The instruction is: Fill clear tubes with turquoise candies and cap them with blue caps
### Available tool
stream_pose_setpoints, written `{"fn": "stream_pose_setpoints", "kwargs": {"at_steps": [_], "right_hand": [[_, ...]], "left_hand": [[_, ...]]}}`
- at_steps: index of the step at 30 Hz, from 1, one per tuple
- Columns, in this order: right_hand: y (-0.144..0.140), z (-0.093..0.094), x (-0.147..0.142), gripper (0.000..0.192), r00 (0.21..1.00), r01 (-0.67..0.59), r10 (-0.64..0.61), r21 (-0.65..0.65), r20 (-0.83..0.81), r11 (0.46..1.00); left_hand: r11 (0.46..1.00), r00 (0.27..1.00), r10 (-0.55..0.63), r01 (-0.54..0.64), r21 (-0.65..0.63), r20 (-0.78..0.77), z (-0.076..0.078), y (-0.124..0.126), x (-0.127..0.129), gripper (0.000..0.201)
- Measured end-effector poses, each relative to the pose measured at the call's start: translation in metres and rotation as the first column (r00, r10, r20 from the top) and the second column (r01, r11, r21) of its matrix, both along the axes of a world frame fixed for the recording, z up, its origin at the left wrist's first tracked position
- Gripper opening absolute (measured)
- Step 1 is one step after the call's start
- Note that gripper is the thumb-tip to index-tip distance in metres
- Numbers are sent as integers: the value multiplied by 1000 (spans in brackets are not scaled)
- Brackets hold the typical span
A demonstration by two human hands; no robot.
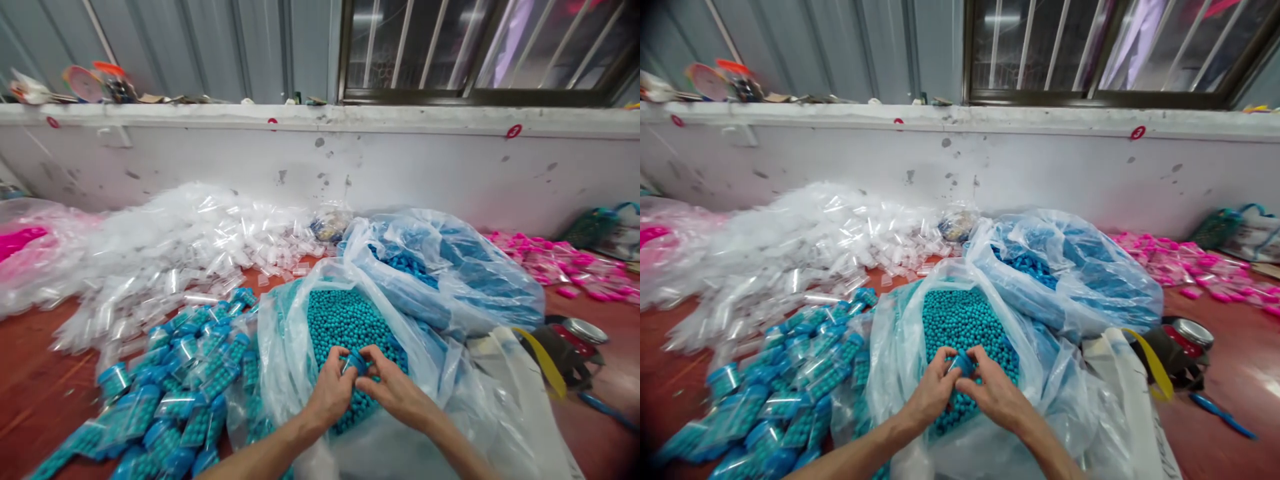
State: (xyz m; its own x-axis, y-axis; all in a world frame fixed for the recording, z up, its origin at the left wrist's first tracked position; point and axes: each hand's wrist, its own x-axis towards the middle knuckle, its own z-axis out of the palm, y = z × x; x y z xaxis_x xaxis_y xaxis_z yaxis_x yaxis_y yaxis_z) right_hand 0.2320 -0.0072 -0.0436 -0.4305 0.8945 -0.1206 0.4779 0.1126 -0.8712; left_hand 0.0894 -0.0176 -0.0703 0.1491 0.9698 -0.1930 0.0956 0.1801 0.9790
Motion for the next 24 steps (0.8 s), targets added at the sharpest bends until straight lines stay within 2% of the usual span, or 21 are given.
{"fn": "stream_pose_setpoints", "kwargs": {"at_steps": [2,4,8,11,13,16,19,22,24], "right_hand": [[-6,-3,-9,59,999,2,-3,15,49,1000],[-10,-10,-17,76,996,3,-7,55,84,998],[-12,-18,-27,69,995,-15,-4,179,104,984],[-16,-16,-35,76,989,-51,28,158,147,986],[-19,-15,-41,74,984,-23,-10,183,177,983],[-23,-17,-49,64,981,40,-101,338,166,940],[-26,-28,-52,65,979,61,-143,460,146,886],[-29,-38,-53,69,974,106,-195,528,115,842],[-29,-38,-54,68,980,133,-192,533,57,835]], "left_hand": [[1000,999,26,-26,0,35,1,1,-3,22],[998,997,58,-58,6,54,3,2,-6,29],[999,990,35,-39,25,135,2,4,-11,34],[999,987,41,-40,-8,156,1,1,-14,31],[997,987,81,-78,-29,136,1,-1,-16,28],[993,984,118,-118,-8,130,4,-5,-16,19],[992,978,123,-126,5,167,5,-6,-15,16],[988,980,125,-137,69,155,3,-7,-14,14],[984,985,115,-130,120,126,2,-6,-16,13]]}}
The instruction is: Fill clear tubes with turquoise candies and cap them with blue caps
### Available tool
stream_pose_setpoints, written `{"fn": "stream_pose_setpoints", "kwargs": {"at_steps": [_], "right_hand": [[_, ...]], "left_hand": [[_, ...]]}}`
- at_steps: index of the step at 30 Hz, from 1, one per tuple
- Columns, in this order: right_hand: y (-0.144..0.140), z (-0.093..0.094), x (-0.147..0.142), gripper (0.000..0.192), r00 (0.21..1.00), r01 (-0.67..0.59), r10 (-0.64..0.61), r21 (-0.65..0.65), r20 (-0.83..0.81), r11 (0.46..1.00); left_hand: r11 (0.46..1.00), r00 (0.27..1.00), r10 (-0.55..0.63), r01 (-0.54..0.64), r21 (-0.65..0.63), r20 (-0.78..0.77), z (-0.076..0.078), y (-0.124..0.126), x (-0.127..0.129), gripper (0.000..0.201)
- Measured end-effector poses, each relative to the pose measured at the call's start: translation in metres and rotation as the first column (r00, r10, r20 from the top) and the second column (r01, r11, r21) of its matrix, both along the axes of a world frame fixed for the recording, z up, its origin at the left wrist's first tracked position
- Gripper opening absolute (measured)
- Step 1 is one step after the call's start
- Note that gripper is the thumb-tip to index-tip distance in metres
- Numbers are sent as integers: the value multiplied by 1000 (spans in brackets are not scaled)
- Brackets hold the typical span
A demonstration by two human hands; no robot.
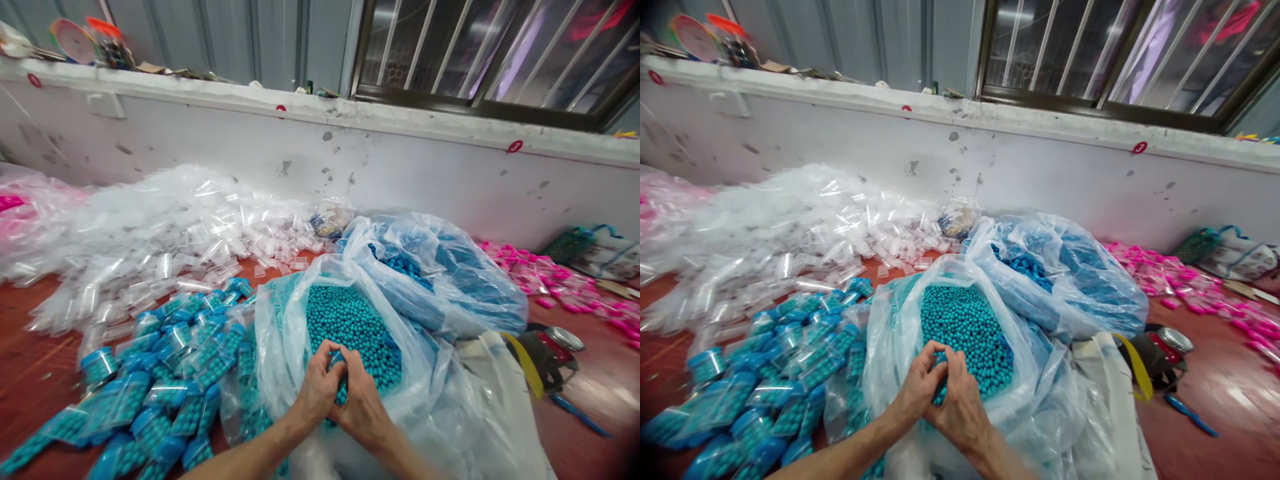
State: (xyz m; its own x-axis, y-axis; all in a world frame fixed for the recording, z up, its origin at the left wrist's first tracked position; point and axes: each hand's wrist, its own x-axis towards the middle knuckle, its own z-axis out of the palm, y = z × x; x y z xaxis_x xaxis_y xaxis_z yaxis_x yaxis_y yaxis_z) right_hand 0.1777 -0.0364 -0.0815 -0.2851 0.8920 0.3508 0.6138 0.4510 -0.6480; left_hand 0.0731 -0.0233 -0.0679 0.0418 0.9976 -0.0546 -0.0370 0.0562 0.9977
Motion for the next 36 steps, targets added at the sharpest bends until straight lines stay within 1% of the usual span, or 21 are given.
{"fn": "stream_pose_setpoints", "kwargs": {"at_steps": [2,4,5,6,7,9,11,13,16,18,20,22,23,25,27,29,30,31,33,35,36], "right_hand": [[1,5,-1,64,996,-35,30,-56,-90,998],[3,12,-1,65,985,-79,52,-159,-166,984],[4,15,-1,68,982,-93,57,-199,-178,976],[6,17,0,71,984,-97,61,-217,-167,971],[7,18,0,74,988,-98,70,-213,-135,972],[9,18,0,77,995,-98,96,-177,-23,979],[9,15,-1,76,989,-95,108,-136,97,986],[9,12,-5,76,977,-87,100,-76,187,993],[9,6,-13,75,966,-84,71,45,247,995],[9,4,-21,74,962,-101,78,77,261,992],[9,7,-31,75,956,-130,114,42,272,991],[10,14,-42,79,941,-184,187,-37,280,982],[12,19,-48,83,931,-229,241,-76,275,971],[16,31,-62,89,894,-342,365,-131,259,931],[22,43,-78,86,853,-419,448,-158,269,894],[29,53,-97,76,813,-455,489,-178,317,872],[33,56,-109,69,785,-477,510,-182,351,860],[36,60,-122,62,752,-508,534,-177,386,843],[43,64,-153,51,675,-590,585,-147,450,794],[48,65,-186,44,617,-655,613,-109,493,748],[51,64,-204,44,604,-674,621,-96,500,733]], "left_hand": [[999,998,-50,51,-8,23,3,1,-3,18],[989,981,-130,139,-54,143,9,3,-7,31],[981,966,-166,183,-71,196,12,3,-9,37],[975,957,-193,212,-70,218,15,3,-11,39],[974,958,-202,219,-62,203,18,2,-12,38],[982,979,-180,185,-47,97,20,0,-14,28],[994,994,-110,110,-19,1,21,-3,-15,18],[999,999,-36,37,25,-38,21,-7,-17,11],[995,996,50,-43,85,-78,23,-14,-22,7],[993,991,78,-68,94,-107,24,-17,-27,7],[991,983,92,-76,106,-157,24,-20,-35,8],[990,971,104,-80,118,-217,26,-21,-48,11],[989,963,111,-82,127,-244,29,-22,-57,14],[983,939,149,-107,150,-309,36,-26,-83,21],[968,881,238,-181,174,-409,44,-33,-117,26],[928,762,372,-314,200,-529,49,-46,-160,31],[891,681,446,-396,221,-581,48,-54,-182,33],[853,595,501,-463,241,-629,45,-63,-205,35],[785,437,549,-562,261,-712,35,-84,-248,39],[735,316,546,-625,263,-776,19,-109,-285,40],[715,256,530,-647,264,-809,11,-121,-300,40]]}}
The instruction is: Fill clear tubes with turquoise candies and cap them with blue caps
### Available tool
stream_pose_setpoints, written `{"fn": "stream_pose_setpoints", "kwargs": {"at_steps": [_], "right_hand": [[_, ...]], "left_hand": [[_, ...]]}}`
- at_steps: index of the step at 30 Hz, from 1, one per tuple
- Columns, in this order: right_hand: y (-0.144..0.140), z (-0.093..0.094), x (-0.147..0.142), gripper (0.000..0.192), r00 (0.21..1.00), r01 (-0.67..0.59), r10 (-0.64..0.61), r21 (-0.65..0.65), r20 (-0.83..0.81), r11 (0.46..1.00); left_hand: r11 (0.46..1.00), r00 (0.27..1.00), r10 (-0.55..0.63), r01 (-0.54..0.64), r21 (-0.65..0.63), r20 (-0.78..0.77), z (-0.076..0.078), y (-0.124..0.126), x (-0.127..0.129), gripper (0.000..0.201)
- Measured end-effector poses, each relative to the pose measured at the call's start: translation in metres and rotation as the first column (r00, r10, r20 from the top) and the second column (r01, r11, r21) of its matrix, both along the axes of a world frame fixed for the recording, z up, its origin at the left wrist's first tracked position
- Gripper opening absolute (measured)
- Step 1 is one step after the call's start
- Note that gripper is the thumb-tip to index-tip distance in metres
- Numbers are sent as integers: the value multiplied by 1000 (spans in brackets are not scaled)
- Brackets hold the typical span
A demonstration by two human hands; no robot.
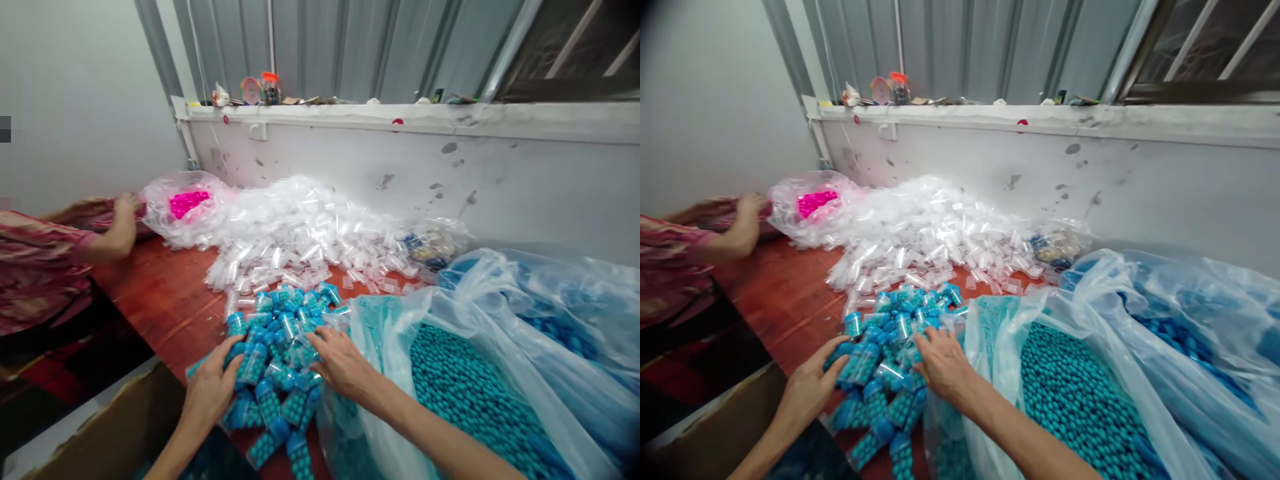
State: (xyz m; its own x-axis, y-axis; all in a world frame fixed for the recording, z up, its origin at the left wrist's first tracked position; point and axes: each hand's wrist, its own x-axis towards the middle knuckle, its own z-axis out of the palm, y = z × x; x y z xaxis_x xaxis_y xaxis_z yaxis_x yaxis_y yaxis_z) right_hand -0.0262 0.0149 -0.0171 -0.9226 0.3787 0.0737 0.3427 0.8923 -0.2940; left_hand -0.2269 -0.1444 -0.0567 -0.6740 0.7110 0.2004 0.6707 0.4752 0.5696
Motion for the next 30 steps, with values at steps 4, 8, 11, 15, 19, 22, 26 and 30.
{"fn": "stream_pose_setpoints", "kwargs": {"at_steps": [4,8,11,15,19,22,26,30], "right_hand": [[14,-8,-64,55,1000,0,0,1,-20,1000],[31,-24,-111,62,998,69,-69,-13,6,998],[46,-36,-134,66,990,137,-136,-26,31,990],[57,-49,-150,65,979,196,-193,-49,57,979],[45,-58,-153,48,981,194,-195,-60,2,979],[25,-63,-154,39,985,162,-166,-68,-52,984],[1,-62,-156,29,994,54,-58,-50,-89,997],[-26,-68,-161,25,993,-70,65,-56,-95,996]], "left_hand": [[963,952,153,-205,-178,-265,-23,-42,-40,47],[977,911,125,-183,-112,-394,-24,-35,-51,49],[998,944,-43,28,-48,-326,-20,12,-52,41],[971,937,-217,180,-155,-275,-29,78,-55,43],[942,929,-291,238,-236,-227,-55,89,-57,40],[957,929,-258,209,-200,-266,-73,67,-59,36],[976,906,-212,176,-129,-366,-90,29,-62,34],[978,855,-207,181,-101,-476,-104,-10,-66,32]]}}
